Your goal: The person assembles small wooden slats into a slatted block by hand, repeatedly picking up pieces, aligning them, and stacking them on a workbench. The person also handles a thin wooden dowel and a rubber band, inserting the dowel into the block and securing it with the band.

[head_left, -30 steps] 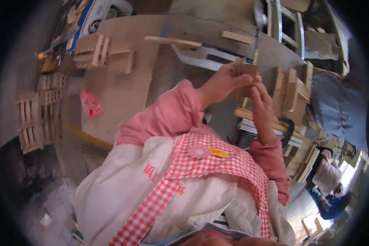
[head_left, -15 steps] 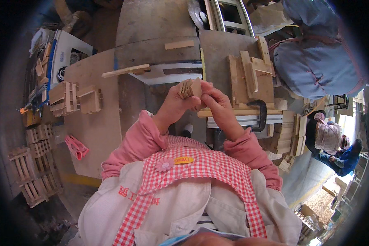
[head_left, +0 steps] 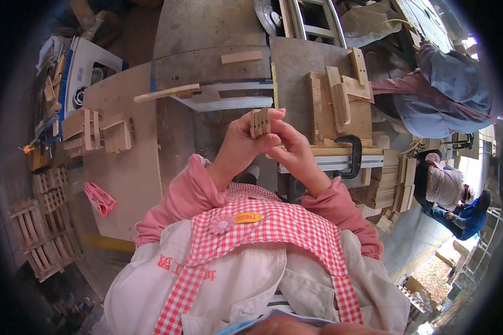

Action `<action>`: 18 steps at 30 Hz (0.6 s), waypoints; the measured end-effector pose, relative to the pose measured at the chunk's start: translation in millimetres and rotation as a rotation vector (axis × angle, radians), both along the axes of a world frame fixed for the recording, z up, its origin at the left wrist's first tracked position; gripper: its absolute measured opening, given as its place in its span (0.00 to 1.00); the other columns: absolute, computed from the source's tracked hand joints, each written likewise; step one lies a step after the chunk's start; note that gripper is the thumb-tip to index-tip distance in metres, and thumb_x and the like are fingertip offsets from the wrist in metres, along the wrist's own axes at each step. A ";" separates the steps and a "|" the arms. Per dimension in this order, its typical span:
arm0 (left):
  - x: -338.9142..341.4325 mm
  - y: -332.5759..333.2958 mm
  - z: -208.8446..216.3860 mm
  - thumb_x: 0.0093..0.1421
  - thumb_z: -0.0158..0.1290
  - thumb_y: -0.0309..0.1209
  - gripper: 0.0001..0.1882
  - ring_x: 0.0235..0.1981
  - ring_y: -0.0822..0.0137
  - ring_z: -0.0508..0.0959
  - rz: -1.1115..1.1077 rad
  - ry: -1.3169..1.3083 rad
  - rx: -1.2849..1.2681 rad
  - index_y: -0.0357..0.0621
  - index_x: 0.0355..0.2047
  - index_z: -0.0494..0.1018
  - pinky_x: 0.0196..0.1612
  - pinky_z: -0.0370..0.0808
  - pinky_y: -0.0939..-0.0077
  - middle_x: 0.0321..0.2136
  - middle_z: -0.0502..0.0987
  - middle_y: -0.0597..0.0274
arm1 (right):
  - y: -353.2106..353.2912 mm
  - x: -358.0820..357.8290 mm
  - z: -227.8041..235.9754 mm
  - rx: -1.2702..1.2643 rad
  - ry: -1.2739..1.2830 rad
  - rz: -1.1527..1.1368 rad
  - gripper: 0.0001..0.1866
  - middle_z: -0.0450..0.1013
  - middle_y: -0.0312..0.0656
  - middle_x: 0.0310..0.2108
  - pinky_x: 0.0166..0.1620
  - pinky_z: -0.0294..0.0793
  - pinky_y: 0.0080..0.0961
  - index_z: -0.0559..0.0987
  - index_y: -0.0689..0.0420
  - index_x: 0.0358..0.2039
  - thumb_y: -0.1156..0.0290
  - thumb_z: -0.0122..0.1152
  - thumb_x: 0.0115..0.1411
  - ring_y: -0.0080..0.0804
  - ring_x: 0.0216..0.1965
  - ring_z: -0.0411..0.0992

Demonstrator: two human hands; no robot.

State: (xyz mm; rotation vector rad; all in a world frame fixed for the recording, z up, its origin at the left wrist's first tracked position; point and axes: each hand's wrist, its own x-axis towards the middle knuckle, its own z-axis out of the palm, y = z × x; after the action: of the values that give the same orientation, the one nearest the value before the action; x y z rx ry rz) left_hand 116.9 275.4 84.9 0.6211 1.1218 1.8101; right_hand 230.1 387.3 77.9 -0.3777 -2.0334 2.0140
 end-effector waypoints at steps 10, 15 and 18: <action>-1.3 -1.7 11.2 0.53 0.63 0.40 0.30 0.42 0.72 0.76 -0.043 -0.048 0.005 0.35 0.51 0.68 0.45 0.74 0.77 0.48 0.75 0.57 | 1.4 4.9 7.3 -0.154 -0.031 0.038 0.19 0.73 0.37 0.40 0.44 0.73 0.22 0.73 0.62 0.48 0.74 0.63 0.56 0.24 0.40 0.74; -6.5 -6.7 2.2 0.55 0.61 0.37 0.27 0.45 0.70 0.75 -0.021 0.099 -0.027 0.34 0.50 0.68 0.46 0.75 0.74 0.45 0.75 0.58 | -7.4 -4.4 -0.1 -0.037 0.003 -0.012 0.18 0.74 0.38 0.38 0.42 0.74 0.23 0.74 0.61 0.46 0.72 0.65 0.55 0.25 0.37 0.74; -18.2 -15.5 -11.9 0.57 0.59 0.33 0.24 0.46 0.67 0.74 0.012 0.059 -0.066 0.33 0.50 0.68 0.49 0.74 0.70 0.40 0.75 0.60 | -7.0 -18.9 -8.6 0.102 -0.068 0.041 0.17 0.76 0.40 0.35 0.40 0.74 0.25 0.76 0.60 0.44 0.69 0.66 0.54 0.25 0.35 0.74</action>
State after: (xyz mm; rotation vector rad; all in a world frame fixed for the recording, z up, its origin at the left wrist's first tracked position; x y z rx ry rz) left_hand 98.7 260.0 73.0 0.6329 1.2222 1.7676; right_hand 211.2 380.3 69.3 -0.3918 -2.1920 1.9353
